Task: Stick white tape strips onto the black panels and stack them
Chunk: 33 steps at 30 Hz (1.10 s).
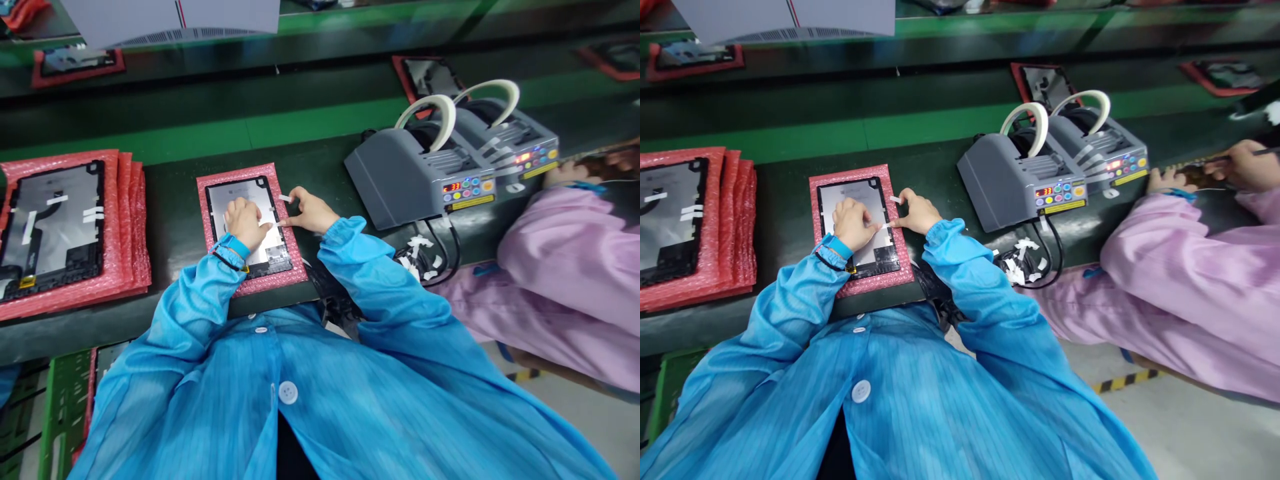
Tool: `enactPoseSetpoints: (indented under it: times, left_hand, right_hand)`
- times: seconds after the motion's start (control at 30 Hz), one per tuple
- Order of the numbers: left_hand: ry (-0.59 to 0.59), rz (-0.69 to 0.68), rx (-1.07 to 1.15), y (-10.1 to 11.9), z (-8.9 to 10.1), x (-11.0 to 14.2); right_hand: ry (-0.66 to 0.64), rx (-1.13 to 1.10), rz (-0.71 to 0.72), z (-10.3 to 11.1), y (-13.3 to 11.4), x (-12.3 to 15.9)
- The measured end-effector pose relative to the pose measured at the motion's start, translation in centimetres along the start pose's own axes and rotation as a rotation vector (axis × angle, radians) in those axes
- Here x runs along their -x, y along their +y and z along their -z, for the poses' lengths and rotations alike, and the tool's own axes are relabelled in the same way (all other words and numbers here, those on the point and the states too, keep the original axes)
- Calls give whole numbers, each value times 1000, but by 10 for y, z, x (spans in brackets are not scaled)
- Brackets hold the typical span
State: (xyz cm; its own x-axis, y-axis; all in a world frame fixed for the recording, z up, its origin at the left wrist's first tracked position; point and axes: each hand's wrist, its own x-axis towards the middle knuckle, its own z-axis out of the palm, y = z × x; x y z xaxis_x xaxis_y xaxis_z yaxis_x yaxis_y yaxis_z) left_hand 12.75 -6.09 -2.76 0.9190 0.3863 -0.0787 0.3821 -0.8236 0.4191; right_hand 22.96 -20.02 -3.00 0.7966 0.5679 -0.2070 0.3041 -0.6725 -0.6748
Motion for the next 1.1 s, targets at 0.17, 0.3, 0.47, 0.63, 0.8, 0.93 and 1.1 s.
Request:
enactPoseSetpoints:
  times: [0.17,0.3,0.47,0.63,0.8,0.93,1.1]
  left_hand:
    - [73,-81,170,-14,7,-10]
    - [19,-259,242,-16,12,-15]
    - [-17,-304,270,-17,11,-16]
    - [-46,-255,407,-19,6,-18]
    - [-77,-236,473,-20,3,-20]
    - [-47,-116,293,-14,0,-21]
    - [-35,-52,84,-3,-2,-19]
  right_hand:
    - [-190,-228,118,9,3,6]
    - [-318,-351,245,7,-4,16]
    - [-322,-313,244,8,-10,20]
    - [-114,-206,86,10,-9,18]
    - [-34,-169,194,-4,-8,10]
    - [72,-63,250,-16,-3,-1]
    - [89,68,236,-24,2,-9]
